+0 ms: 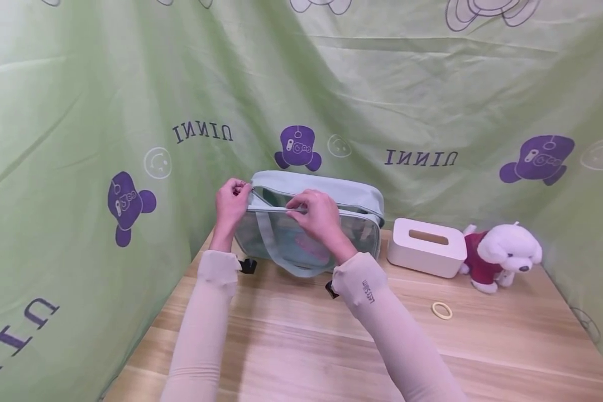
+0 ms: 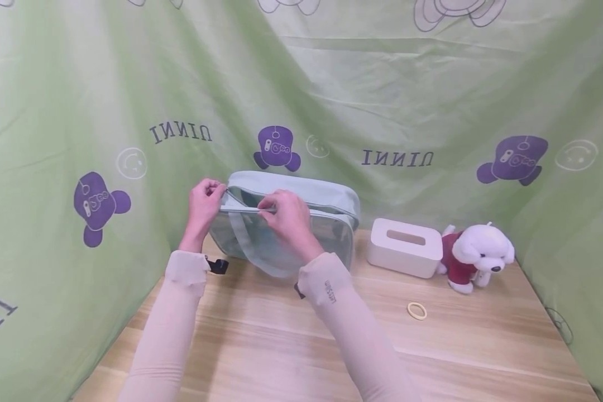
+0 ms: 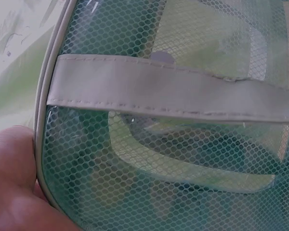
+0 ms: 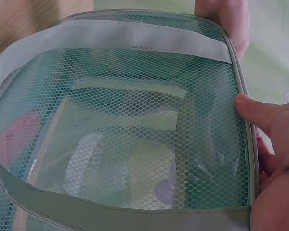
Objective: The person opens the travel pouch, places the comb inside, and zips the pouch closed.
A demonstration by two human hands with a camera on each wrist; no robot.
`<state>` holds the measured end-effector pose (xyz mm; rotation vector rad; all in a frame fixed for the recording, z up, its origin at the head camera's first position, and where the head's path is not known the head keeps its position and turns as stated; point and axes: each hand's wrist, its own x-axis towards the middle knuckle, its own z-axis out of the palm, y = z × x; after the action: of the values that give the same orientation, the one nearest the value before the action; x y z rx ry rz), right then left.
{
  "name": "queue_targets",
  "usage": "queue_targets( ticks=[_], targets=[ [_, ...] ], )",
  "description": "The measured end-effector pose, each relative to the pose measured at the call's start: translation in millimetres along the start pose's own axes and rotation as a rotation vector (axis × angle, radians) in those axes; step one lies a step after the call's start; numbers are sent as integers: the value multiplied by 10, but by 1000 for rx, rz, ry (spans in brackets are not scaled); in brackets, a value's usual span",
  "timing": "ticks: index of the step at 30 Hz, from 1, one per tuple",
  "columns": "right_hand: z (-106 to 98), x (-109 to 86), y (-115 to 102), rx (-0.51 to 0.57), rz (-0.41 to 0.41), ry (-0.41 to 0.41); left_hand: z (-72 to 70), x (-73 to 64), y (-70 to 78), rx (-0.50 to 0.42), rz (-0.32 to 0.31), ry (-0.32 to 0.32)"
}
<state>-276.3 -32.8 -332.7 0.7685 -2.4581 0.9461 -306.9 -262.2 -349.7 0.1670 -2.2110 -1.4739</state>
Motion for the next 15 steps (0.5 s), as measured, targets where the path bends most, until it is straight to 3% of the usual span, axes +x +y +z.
queue_targets(
  ticks=[4, 15],
  targets=[
    [-4, 0, 29, -4, 1, 11, -15, -8, -16, -25, -29, -33],
    [28, 0, 42, -3, -23, 23, -26, -7, -15, -23, -41, -10]
  ],
)
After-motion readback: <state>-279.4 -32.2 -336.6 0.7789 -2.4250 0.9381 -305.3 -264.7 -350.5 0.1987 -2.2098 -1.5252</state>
